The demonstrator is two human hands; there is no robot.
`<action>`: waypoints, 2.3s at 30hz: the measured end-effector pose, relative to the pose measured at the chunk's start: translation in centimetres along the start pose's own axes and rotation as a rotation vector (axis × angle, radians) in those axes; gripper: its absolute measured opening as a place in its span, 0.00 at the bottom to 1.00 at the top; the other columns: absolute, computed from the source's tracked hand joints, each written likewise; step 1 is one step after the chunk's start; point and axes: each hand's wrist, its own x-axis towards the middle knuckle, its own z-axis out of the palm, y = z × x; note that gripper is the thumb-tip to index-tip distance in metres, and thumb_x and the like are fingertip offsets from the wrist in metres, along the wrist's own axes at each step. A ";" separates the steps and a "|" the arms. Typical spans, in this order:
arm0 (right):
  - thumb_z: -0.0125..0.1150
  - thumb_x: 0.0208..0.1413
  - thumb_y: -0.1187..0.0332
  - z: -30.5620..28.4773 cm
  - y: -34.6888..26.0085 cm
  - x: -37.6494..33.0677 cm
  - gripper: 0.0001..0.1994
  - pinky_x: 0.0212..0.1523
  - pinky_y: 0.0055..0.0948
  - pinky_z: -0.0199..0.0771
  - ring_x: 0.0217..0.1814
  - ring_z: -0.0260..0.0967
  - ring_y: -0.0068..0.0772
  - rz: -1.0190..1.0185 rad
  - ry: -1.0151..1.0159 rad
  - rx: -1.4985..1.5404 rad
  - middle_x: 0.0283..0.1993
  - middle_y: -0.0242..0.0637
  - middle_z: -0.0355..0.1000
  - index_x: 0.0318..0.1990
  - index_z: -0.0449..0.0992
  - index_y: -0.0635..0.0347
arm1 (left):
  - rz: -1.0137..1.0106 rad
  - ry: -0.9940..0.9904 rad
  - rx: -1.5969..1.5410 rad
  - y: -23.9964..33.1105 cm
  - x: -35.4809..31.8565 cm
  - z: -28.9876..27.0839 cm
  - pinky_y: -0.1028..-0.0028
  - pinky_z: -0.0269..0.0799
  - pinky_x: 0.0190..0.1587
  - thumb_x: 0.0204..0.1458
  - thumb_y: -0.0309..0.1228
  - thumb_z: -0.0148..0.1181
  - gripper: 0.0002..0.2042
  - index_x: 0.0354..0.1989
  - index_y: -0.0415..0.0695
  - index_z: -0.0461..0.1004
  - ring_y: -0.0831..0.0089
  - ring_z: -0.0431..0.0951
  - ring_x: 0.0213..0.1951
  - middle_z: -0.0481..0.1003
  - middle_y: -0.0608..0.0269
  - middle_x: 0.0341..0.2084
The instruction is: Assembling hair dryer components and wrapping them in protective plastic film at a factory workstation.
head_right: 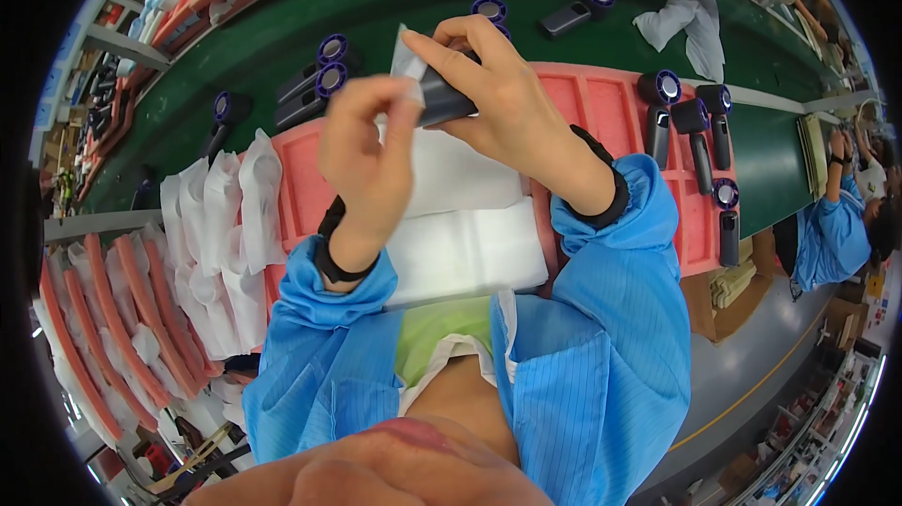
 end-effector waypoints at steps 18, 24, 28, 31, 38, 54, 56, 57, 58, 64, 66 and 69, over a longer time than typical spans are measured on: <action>0.67 0.40 0.76 0.7 -0.7 -1.0 0.28 0.49 0.32 0.70 0.53 0.67 0.37 0.239 0.108 0.390 0.51 0.42 0.66 0.52 0.65 0.64 | 0.062 -0.104 0.323 -2.1 1.3 -0.7 0.68 0.73 0.42 0.34 0.21 0.68 0.28 0.50 0.46 0.72 0.61 0.74 0.44 0.67 0.54 0.49; 0.66 0.40 0.76 -0.1 1.3 -0.2 0.27 0.48 0.34 0.71 0.51 0.69 0.40 0.068 -0.051 0.130 0.50 0.43 0.68 0.52 0.65 0.64 | 0.012 -0.406 -0.405 -1.1 3.4 -3.4 0.66 0.67 0.50 0.36 0.23 0.71 0.23 0.45 0.46 0.74 0.65 0.68 0.52 0.65 0.55 0.52; 0.67 0.40 0.75 0.0 2.2 -0.9 0.27 0.45 0.36 0.72 0.45 0.72 0.44 0.229 -0.149 0.156 0.43 0.45 0.72 0.51 0.66 0.65 | -0.225 0.124 -0.267 -0.8 2.4 -2.9 0.65 0.66 0.52 0.35 0.25 0.73 0.21 0.41 0.47 0.76 0.64 0.67 0.53 0.65 0.55 0.52; 0.67 0.41 0.76 0.6 2.2 -1.2 0.25 0.42 0.36 0.72 0.40 0.73 0.48 0.260 0.026 -0.142 0.37 0.47 0.73 0.50 0.68 0.66 | -0.052 0.090 -0.130 -0.3 1.6 -1.2 0.65 0.65 0.53 0.36 0.26 0.74 0.19 0.39 0.46 0.76 0.64 0.67 0.53 0.64 0.55 0.52; 0.65 0.47 0.74 -0.5 -0.8 -0.8 0.21 0.40 0.33 0.71 0.38 0.73 0.38 0.314 -0.032 0.099 0.38 0.42 0.74 0.50 0.69 0.66 | 0.183 0.062 0.248 0.4 2.2 -2.9 0.68 0.65 0.51 0.40 0.24 0.72 0.12 0.32 0.45 0.76 0.64 0.67 0.52 0.65 0.57 0.51; 0.58 0.52 0.59 -9.3 33.8 1.6 0.21 0.50 0.47 0.72 0.51 0.71 0.56 0.846 -0.322 -0.859 0.52 0.52 0.72 0.52 0.70 0.58 | -0.283 -0.868 0.480 -4.7 -4.4 4.0 0.68 0.71 0.33 0.37 0.35 0.73 0.17 0.33 0.45 0.73 0.62 0.75 0.36 0.71 0.60 0.32; 0.56 0.52 0.60 -8.3 32.7 2.5 0.22 0.51 0.47 0.72 0.52 0.70 0.59 0.998 -0.267 -0.879 0.53 0.52 0.71 0.55 0.71 0.55 | -0.267 -0.848 0.523 -5.0 -5.3 3.3 0.66 0.71 0.35 0.38 0.35 0.72 0.15 0.32 0.47 0.74 0.61 0.75 0.35 0.71 0.61 0.32; 0.56 0.52 0.61 -7.5 30.9 3.7 0.22 0.51 0.48 0.72 0.53 0.70 0.61 1.066 -0.147 -0.877 0.54 0.52 0.71 0.56 0.71 0.53 | -0.271 -0.829 0.557 -5.1 -5.9 2.6 0.66 0.71 0.35 0.38 0.35 0.72 0.14 0.32 0.48 0.74 0.61 0.75 0.35 0.71 0.62 0.33; 0.56 0.52 0.61 -9.4 31.9 2.0 0.22 0.51 0.48 0.72 0.53 0.70 0.61 1.081 -0.138 -0.890 0.54 0.52 0.71 0.56 0.71 0.53 | -0.259 -0.839 0.540 -4.9 -6.0 3.1 0.66 0.71 0.35 0.38 0.35 0.72 0.14 0.32 0.48 0.74 0.61 0.75 0.35 0.71 0.62 0.33; 0.64 0.43 0.61 -15.5 34.1 -0.2 0.23 0.40 0.42 0.77 0.42 0.76 0.45 1.053 -0.789 -0.905 0.46 0.46 0.76 0.50 0.76 0.54 | -0.181 -0.765 0.508 -5.6 -6.4 4.5 0.64 0.72 0.35 0.43 0.33 0.68 0.08 0.29 0.49 0.76 0.62 0.75 0.34 0.71 0.63 0.30; 0.65 0.42 0.61 -14.6 32.3 1.4 0.23 0.39 0.41 0.77 0.40 0.75 0.42 1.090 -0.772 -0.847 0.45 0.44 0.76 0.49 0.77 0.55 | -0.187 -0.750 0.516 -5.7 -6.6 4.1 0.64 0.72 0.34 0.44 0.33 0.67 0.06 0.29 0.49 0.77 0.62 0.75 0.34 0.71 0.63 0.29; 0.68 0.40 0.59 -15.3 30.1 3.1 0.24 0.36 0.38 0.77 0.38 0.74 0.36 1.192 -0.710 -0.754 0.42 0.42 0.76 0.47 0.77 0.57 | -0.303 -0.754 0.449 -5.4 -5.7 3.6 0.64 0.72 0.33 0.46 0.31 0.65 0.04 0.27 0.47 0.77 0.60 0.75 0.34 0.73 0.60 0.28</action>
